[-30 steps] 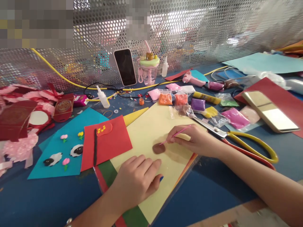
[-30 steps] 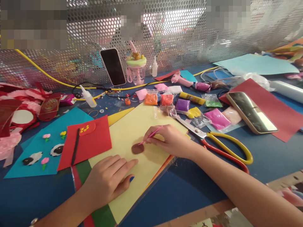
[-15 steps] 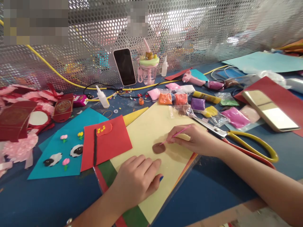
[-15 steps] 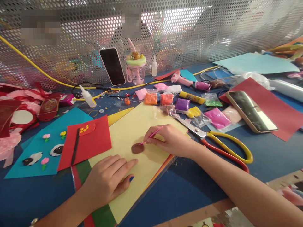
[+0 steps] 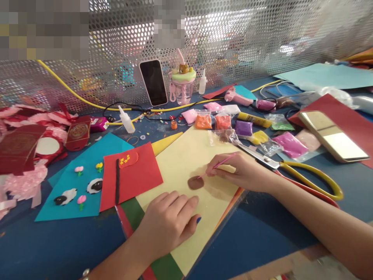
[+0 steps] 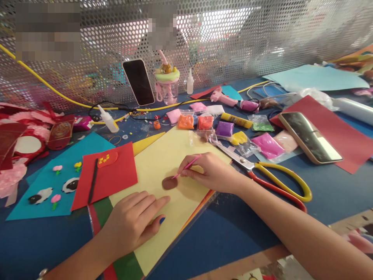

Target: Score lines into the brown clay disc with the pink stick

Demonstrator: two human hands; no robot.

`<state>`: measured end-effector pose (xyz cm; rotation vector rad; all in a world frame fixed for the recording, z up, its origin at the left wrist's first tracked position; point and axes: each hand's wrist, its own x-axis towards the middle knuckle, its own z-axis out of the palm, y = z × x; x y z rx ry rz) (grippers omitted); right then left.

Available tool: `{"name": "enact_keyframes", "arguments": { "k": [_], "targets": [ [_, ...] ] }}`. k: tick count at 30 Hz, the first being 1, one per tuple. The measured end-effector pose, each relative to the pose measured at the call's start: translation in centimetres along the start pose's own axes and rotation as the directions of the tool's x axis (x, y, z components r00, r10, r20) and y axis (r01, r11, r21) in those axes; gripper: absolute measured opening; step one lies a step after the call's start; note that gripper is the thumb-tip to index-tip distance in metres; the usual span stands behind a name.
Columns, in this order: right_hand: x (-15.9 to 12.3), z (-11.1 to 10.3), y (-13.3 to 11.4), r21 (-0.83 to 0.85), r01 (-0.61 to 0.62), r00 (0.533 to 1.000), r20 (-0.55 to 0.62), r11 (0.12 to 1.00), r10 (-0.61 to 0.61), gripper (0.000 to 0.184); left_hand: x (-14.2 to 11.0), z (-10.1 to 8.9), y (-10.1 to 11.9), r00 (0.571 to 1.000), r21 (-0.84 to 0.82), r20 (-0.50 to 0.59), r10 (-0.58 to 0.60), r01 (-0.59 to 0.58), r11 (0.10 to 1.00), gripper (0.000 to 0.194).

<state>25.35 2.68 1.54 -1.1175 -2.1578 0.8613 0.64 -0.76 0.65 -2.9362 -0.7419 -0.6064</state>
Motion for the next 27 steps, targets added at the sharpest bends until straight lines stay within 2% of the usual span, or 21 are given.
{"name": "enact_keyframes", "arguments": {
  "k": [4, 7, 12, 27],
  "targets": [
    [0.1, 0.4, -0.4, 0.014, 0.004, 0.999, -0.048, 1.0, -0.003, 0.019, 0.0, 0.1, 0.0, 1.0, 0.008, -0.015, 0.004, -0.003, 1.0, 0.028],
    [0.3, 1.0, -0.8, 0.028, 0.054, 0.995, -0.082, 0.998, -0.051, 0.016, 0.0, 0.1, 0.0, 1.0, 0.017, -0.024, 0.013, -0.012, 1.0, 0.027],
    [0.6, 1.9, -0.9, 0.033, 0.119, 0.991, -0.058, 0.992, -0.117, 0.015, 0.1, 0.2, 0.0, 1.0, 0.022, -0.022, 0.013, -0.012, 1.0, 0.026],
    [0.6, 2.1, -0.8, 0.034, 0.128, 0.991, -0.035, 0.991, -0.127, 0.016, 0.0, 0.2, 0.0, 1.0, 0.021, -0.023, 0.011, -0.01, 1.0, 0.029]
  ]
}}
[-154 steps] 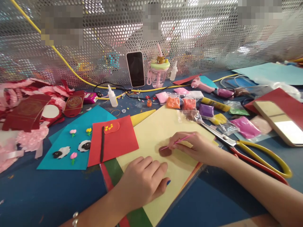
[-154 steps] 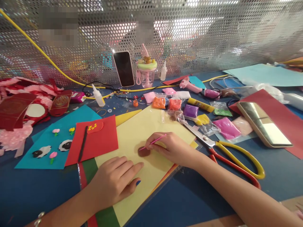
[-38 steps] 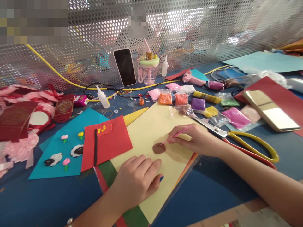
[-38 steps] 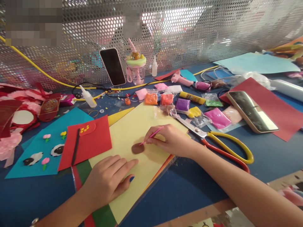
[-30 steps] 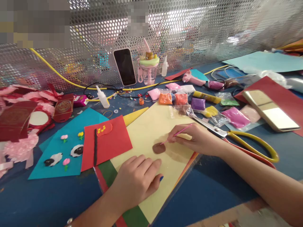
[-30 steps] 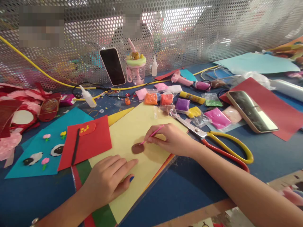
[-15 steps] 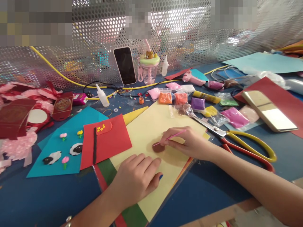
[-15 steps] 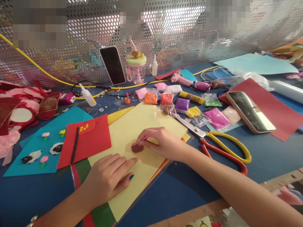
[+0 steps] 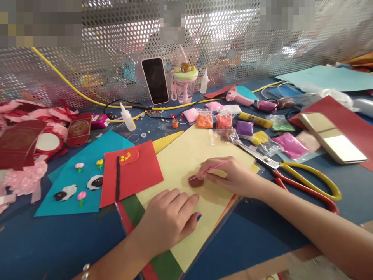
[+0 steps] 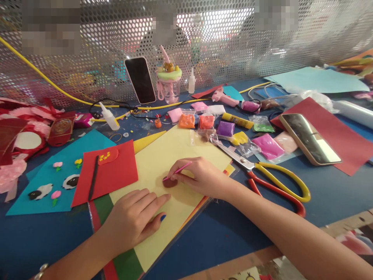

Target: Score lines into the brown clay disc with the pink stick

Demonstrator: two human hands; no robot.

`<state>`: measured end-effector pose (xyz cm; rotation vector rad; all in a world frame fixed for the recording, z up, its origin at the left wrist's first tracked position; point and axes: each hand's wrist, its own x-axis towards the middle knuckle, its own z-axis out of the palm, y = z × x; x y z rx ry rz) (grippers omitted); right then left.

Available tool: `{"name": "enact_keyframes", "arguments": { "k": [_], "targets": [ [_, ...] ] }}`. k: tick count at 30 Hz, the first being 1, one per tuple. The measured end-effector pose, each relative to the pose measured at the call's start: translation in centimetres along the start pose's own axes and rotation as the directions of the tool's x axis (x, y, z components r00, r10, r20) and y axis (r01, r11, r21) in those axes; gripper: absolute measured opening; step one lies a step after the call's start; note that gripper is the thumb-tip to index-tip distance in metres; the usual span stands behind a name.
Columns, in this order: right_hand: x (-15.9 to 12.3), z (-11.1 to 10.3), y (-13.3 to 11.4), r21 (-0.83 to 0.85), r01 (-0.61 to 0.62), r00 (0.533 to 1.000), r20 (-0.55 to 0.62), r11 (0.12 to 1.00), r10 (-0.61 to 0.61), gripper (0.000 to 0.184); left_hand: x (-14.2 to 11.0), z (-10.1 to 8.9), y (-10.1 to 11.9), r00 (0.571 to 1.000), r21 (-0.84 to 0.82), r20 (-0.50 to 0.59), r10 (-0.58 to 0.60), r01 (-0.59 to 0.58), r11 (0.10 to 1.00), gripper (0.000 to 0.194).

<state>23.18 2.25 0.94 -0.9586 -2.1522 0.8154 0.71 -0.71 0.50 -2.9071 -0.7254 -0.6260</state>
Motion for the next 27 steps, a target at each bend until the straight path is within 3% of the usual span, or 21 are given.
{"name": "enact_keyframes", "arguments": {
  "k": [27],
  "targets": [
    [-0.19, -0.35, -0.45, -0.024, -0.01, 1.0, 0.006, 1.0, 0.01, 0.016, 0.15, -0.1, 0.03, 1.0, 0.018, 0.008, 0.005, -0.005, 1.0, 0.028]
  ]
}}
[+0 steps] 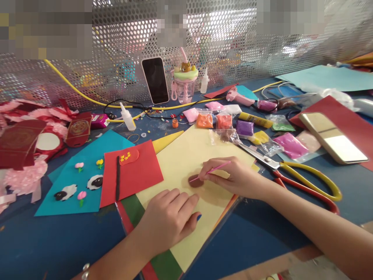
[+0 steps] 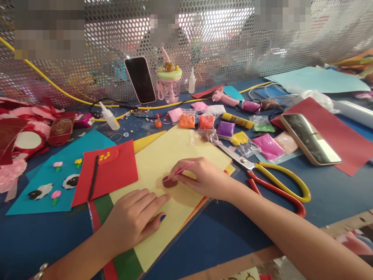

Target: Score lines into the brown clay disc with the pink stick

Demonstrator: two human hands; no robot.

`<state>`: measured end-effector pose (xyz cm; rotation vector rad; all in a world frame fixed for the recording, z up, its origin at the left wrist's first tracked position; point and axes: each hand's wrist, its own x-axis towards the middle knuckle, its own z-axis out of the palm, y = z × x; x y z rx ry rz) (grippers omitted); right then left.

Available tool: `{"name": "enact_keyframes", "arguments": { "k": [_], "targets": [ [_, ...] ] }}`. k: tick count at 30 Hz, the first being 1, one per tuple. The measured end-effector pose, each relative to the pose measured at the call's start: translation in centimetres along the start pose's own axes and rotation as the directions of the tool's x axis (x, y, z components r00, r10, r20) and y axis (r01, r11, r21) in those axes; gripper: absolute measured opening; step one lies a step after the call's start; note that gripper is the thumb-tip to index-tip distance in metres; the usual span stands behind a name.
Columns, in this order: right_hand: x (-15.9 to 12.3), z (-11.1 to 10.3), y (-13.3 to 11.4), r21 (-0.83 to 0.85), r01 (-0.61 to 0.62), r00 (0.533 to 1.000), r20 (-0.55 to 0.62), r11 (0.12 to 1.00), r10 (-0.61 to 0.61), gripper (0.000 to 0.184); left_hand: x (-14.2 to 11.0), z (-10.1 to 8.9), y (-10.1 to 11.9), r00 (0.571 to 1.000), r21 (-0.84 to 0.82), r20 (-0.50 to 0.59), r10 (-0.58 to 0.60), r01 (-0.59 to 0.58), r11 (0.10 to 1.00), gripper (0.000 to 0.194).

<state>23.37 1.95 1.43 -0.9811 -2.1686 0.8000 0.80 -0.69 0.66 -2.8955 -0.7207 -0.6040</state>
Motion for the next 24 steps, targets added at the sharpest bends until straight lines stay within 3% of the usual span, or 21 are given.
{"name": "enact_keyframes", "arguments": {
  "k": [24],
  "targets": [
    [-0.03, 0.26, 0.23, 0.007, -0.004, 0.999, 0.047, 1.0, 0.003, 0.017, 0.04, 0.0, 0.01, 1.0, -0.001, -0.002, 0.001, -0.001, 1.0, 0.028]
  ]
}}
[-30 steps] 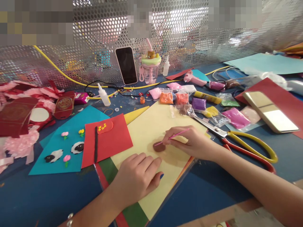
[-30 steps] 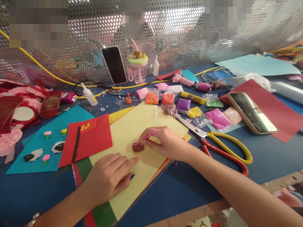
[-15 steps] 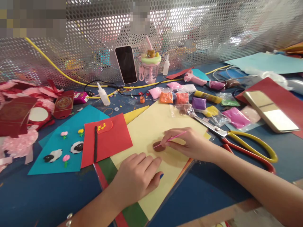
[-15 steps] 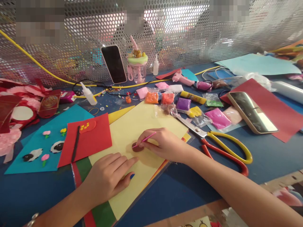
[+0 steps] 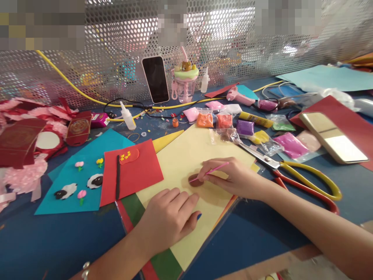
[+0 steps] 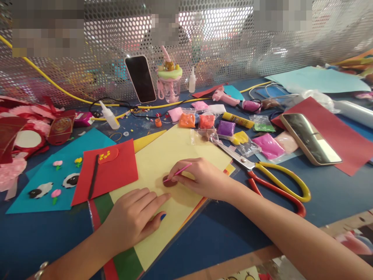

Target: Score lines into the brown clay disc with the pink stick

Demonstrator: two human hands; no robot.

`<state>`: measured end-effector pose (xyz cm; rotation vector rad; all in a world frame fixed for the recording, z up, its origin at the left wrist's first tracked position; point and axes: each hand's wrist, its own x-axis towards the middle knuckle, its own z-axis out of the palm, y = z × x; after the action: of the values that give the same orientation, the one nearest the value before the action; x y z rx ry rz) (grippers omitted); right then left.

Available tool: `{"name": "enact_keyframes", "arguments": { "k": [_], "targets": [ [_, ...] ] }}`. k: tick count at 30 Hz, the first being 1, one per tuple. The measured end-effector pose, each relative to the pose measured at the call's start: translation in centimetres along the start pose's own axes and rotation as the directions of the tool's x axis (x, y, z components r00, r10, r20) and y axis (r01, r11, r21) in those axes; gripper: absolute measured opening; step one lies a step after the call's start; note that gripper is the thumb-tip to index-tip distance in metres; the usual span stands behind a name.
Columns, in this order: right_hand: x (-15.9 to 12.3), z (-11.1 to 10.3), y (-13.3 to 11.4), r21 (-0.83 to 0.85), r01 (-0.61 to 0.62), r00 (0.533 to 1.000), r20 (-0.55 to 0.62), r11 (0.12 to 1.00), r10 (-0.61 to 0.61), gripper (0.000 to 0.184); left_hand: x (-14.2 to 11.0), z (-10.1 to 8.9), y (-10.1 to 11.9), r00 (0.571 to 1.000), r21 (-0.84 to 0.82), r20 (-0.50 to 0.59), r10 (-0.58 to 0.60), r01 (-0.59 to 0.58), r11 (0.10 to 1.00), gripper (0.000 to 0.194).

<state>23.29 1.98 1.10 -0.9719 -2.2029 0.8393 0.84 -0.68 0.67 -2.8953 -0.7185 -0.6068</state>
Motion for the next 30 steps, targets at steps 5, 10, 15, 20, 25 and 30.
{"name": "enact_keyframes", "arguments": {
  "k": [5, 10, 15, 20, 25, 30],
  "targets": [
    [0.03, 0.06, 0.05, -0.011, 0.002, 1.0, 0.007, 1.0, -0.002, 0.017, -0.1, 0.04, -0.03, 1.0, -0.002, 0.002, 0.0, 0.0, 1.0, 0.028],
    [-0.06, 0.2, 0.13, -0.047, -0.013, 1.0, 0.005, 0.999, 0.013, 0.018, 0.0, -0.07, 0.02, 1.0, 0.005, 0.01, 0.001, -0.001, 1.0, 0.028],
    [-0.14, 0.0, -0.08, -0.06, -0.015, 1.0, -0.01, 0.998, 0.014, 0.017, 0.12, -0.12, 0.0, 1.0, 0.014, 0.008, 0.005, -0.005, 1.0, 0.029],
    [-0.19, -0.51, -0.18, -0.027, -0.004, 0.999, -0.049, 1.0, 0.002, 0.016, 0.01, -0.03, -0.06, 1.0, -0.004, 0.011, 0.002, -0.002, 1.0, 0.028],
    [-0.32, -0.65, 0.06, -0.038, -0.006, 0.999, -0.048, 0.999, 0.004, 0.015, -0.03, -0.04, -0.05, 1.0, -0.009, 0.013, 0.003, -0.003, 1.0, 0.028],
    [-0.35, -0.61, 0.07, -0.052, -0.009, 0.999, -0.043, 0.999, 0.007, 0.015, 0.0, -0.09, -0.02, 1.0, -0.015, 0.011, 0.002, -0.001, 1.0, 0.028]
  ]
}}
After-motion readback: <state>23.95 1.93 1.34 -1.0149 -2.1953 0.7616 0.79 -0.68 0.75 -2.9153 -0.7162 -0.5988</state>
